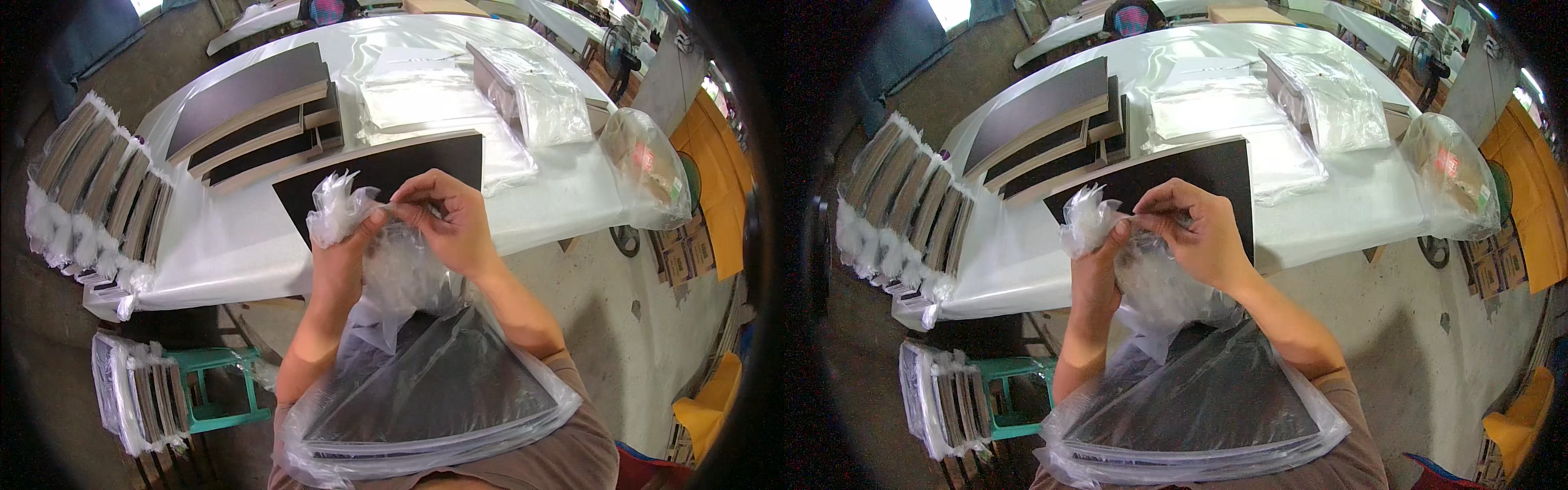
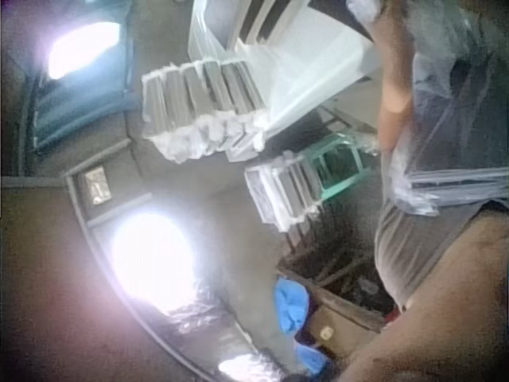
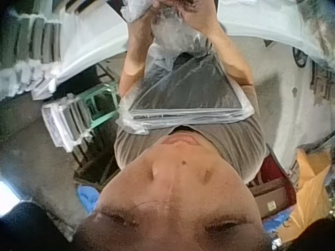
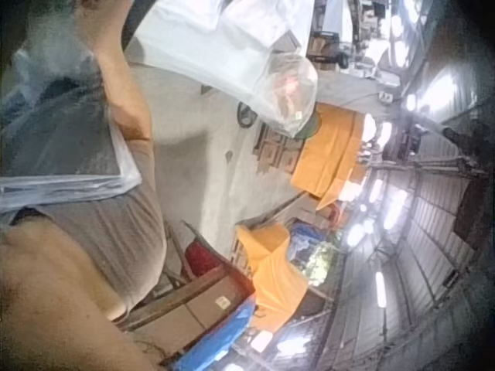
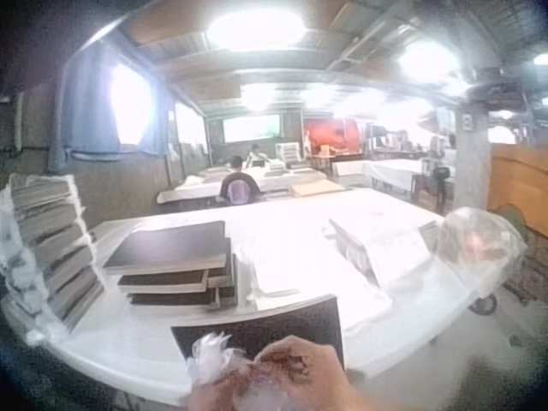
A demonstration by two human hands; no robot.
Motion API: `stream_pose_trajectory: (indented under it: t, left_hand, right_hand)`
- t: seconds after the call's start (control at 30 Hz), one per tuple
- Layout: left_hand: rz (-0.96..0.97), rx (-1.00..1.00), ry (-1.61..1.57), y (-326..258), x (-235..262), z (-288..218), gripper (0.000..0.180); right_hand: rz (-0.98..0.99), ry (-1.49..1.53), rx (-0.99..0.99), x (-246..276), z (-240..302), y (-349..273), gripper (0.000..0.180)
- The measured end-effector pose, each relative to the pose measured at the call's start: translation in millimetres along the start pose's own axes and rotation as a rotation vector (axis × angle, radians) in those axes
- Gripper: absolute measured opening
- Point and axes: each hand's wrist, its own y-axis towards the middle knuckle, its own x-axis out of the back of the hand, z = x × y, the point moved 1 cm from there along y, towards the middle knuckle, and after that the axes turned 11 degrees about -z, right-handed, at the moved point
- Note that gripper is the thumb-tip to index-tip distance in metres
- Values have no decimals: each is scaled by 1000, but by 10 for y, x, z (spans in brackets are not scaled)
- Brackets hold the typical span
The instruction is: The person wraps individual dark boards in plastic film, pulling the film from a roll or stack and smoothing it over each board one by one.
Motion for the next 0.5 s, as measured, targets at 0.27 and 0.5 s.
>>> stream_pose_trajectory:
  t: [0.27, 0.5]
  left_hand:
    - [-15, -24, -220, -26, -49, 60, 39]
    - [35, 140, -173, -64, -46, 12, 33]
  right_hand:
    - [57, 69, -68, 80, 4, 17, 9]
    - [-123, -391, 435, 57, -41, 10, 9]
